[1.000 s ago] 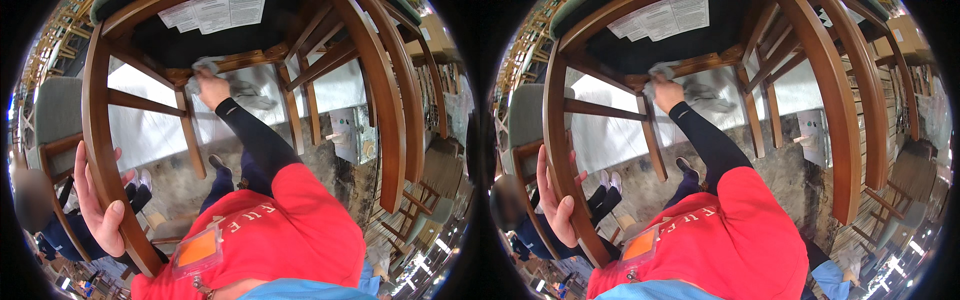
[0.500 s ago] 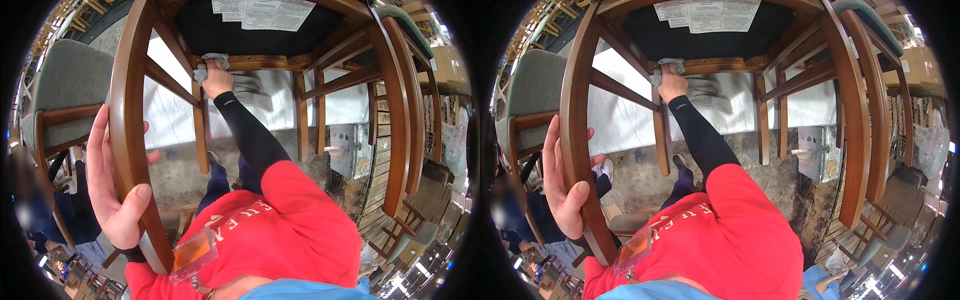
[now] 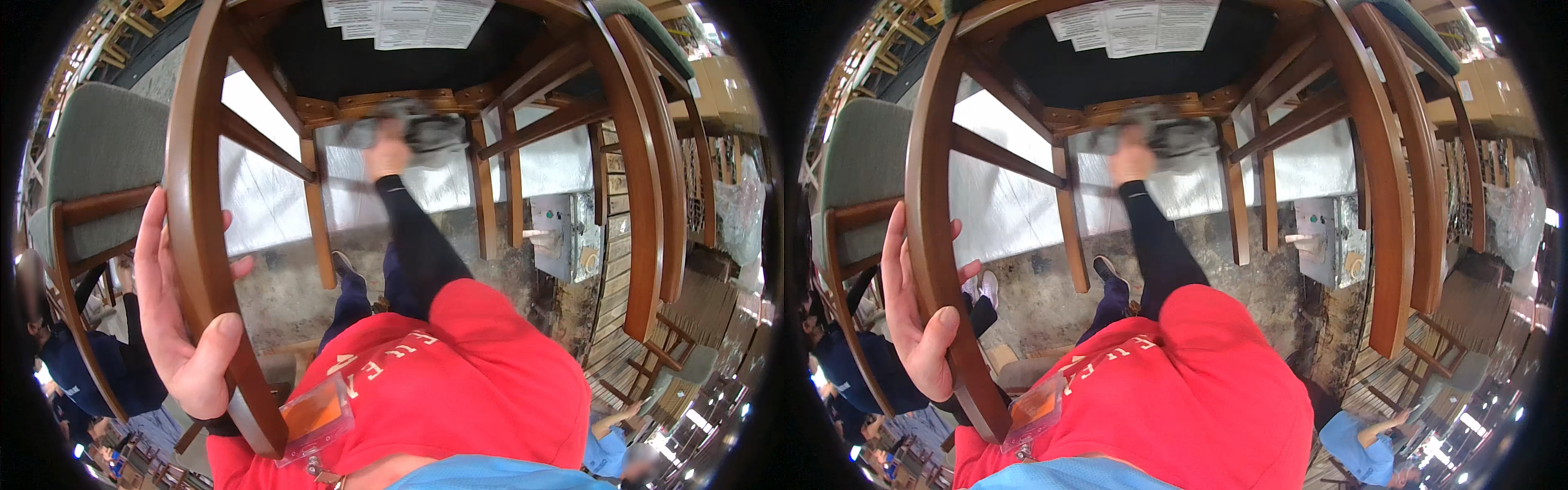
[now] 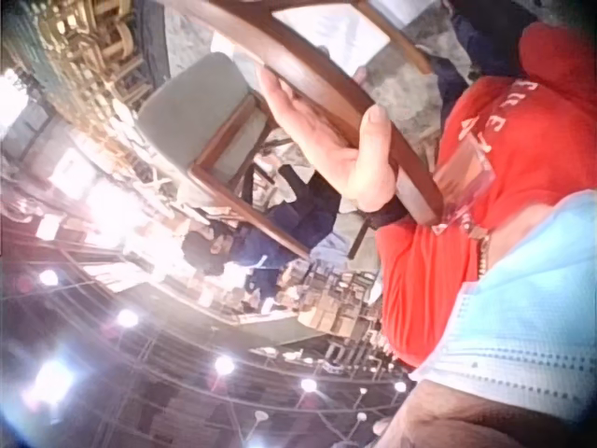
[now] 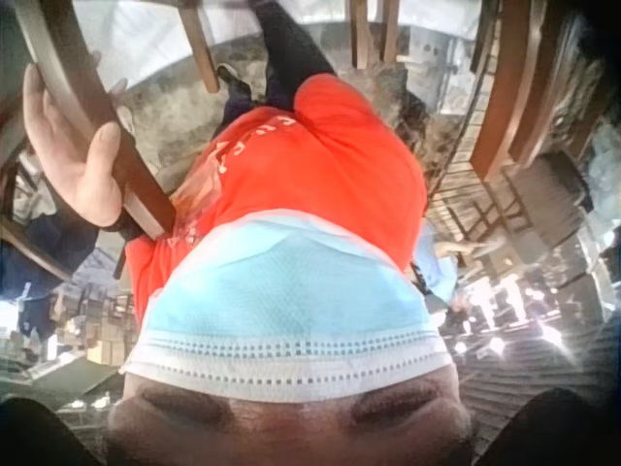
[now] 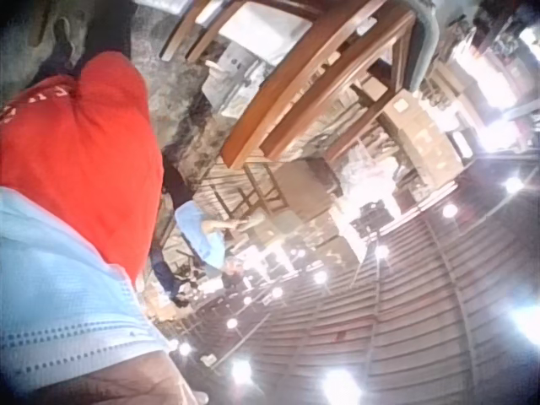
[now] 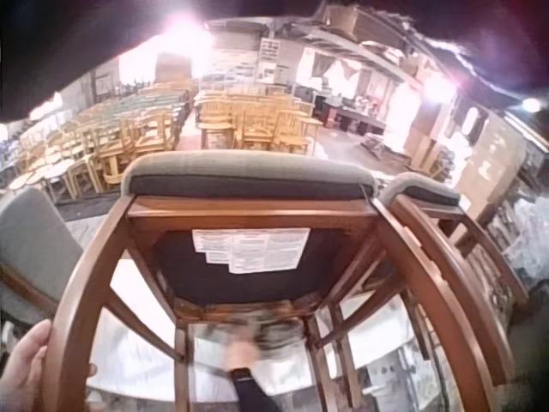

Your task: The person repeatedly lifts wooden chairs with upholstered seats, wipes the underside and legs with a cloth, then sets them back down. The person handles multiple chairs one at a time in a warehouse-like area with stacked furniture and pallets.

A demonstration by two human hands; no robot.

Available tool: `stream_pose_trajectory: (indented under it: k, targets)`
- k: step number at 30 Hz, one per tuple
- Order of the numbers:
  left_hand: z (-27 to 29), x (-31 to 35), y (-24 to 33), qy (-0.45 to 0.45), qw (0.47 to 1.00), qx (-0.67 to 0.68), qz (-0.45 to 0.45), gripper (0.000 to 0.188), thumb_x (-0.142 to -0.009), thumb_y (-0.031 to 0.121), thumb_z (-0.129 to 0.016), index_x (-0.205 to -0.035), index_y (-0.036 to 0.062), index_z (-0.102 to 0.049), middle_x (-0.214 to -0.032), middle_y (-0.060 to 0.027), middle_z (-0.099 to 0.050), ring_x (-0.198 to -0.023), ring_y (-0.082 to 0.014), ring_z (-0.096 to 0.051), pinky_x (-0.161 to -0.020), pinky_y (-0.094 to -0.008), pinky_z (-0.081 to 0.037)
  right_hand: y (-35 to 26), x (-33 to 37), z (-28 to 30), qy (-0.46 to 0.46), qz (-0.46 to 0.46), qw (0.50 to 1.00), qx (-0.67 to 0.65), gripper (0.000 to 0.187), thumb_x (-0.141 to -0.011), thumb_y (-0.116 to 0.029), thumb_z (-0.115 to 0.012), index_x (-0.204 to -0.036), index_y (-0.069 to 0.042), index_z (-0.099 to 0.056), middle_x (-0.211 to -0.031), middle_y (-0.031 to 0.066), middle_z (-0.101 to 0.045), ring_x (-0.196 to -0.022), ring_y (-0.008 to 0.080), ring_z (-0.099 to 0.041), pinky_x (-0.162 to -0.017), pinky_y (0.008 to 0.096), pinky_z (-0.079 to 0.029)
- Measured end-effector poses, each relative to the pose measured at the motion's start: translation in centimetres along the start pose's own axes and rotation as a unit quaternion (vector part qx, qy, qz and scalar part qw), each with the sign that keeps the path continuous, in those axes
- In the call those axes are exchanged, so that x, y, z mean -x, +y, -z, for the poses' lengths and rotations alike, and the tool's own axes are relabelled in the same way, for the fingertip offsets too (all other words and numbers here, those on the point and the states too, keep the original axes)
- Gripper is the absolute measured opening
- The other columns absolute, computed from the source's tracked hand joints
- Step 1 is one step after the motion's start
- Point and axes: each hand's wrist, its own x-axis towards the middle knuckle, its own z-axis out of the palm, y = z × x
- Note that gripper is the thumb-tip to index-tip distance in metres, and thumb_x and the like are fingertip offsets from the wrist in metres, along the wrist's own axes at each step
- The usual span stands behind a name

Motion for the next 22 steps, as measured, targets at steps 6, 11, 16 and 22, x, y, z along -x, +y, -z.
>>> stream_pose_trajectory:
  k: [6, 11, 16, 22]
  targets:
    - [0.2, 0.5, 0.1, 0.021, 0.999, -0.028, 0.010, 0.108, -0.071, 0.036, -0.075, -0.160, 0.0024, -0.025, -0.149, -0.0219, -0.046, -0.133, -0.0340, -0.054, -0.101, -0.0411, -0.054, -1.4, -2.9, 4.1, -0.245, 0.126, 0.961, 0.000, 0.057, -0.072, -0.016, -0.067, -0.129, -0.018, -0.061, -0.135, 0.0097, -0.061, -0.099, 0.0343, -0.070, -0.081, 0.0461, -0.058]
    - [-0.1, 0.5, 0.3, 0.025, 1.000, 0.009, 0.003, 0.106, -0.069, 0.032, -0.072, -0.159, 0.0003, -0.026, -0.148, -0.0222, -0.047, -0.132, -0.0337, -0.054, -0.100, -0.0402, -0.054, 8.2, -6.7, 7.7, -0.013, 0.010, 0.999, 0.042, 0.060, -0.068, -0.013, -0.072, -0.126, -0.006, -0.064, -0.138, 0.0197, -0.060, -0.104, 0.0342, -0.069, -0.081, 0.0447, -0.059]
    - [-0.5, 0.4, 0.2, 0.027, 1.000, 0.001, 0.007, 0.105, -0.070, 0.033, -0.073, -0.158, -0.0006, -0.027, -0.147, -0.0220, -0.048, -0.131, -0.0327, -0.055, -0.099, -0.0392, -0.055, -3.6, -1.0, 1.8, -0.174, 0.072, 0.981, -0.036, 0.055, -0.078, -0.015, -0.061, -0.133, -0.014, -0.060, -0.144, 0.0153, -0.055, -0.094, 0.0367, -0.071, -0.079, 0.0497, -0.058]
    - [-0.3, 0.5, 1.2, -0.004, 0.999, -0.027, 0.027, 0.110, -0.073, 0.039, -0.077, -0.161, 0.0020, -0.021, -0.150, -0.0204, -0.044, -0.136, -0.0331, -0.050, -0.103, -0.0399, -0.052, -11.9, -2.0, -1.7, -0.104, -0.042, 0.945, -0.306, 0.056, -0.074, -0.015, -0.070, -0.127, -0.004, -0.059, -0.141, 0.0234, -0.053, -0.114, 0.0411, -0.063, -0.095, 0.0495, -0.052]
